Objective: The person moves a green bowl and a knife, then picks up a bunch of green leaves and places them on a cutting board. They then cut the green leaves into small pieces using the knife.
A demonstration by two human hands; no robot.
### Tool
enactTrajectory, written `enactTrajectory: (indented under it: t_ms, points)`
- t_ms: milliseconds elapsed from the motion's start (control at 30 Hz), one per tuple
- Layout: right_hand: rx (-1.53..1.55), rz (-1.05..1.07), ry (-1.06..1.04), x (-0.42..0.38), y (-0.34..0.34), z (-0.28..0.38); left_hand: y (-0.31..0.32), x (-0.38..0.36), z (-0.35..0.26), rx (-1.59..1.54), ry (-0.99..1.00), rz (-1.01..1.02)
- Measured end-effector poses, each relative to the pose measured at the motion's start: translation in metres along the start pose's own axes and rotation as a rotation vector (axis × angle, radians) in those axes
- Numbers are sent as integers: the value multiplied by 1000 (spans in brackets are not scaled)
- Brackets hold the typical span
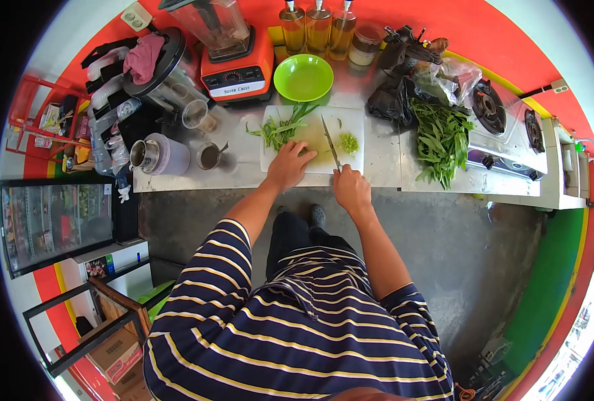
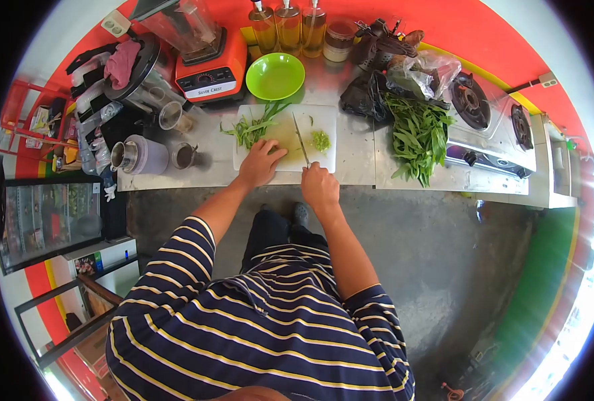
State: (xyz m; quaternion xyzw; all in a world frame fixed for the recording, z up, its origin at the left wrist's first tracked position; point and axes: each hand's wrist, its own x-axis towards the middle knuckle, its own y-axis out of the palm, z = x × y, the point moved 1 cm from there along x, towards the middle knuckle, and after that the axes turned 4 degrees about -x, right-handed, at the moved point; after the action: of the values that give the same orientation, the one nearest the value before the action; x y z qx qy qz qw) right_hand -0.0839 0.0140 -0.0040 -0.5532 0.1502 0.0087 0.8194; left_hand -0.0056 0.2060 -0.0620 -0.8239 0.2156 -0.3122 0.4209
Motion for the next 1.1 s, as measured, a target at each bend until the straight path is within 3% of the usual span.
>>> enactTrajectory:
  t_ms: [233,333,400,767,933,1100]
  points:
    - [-232,150,47,-2,-22,25,-1,-1,1,85,-36,126]
    - [-214,148,96,-6,-14,23,0,-4,1,57,-51,145]
    - [-193,141,120,-12,-8,24,-1,-3,2,60,-4,48]
    - [-218,81,217,-31,32,31,1,-4,5,23,-25,75]
    - [-231,26,215,-37,56,21,2,-6,3,33,-55,158]
    - [-272,-13,154,-9,47,19,3,-7,3,51,-14,68]
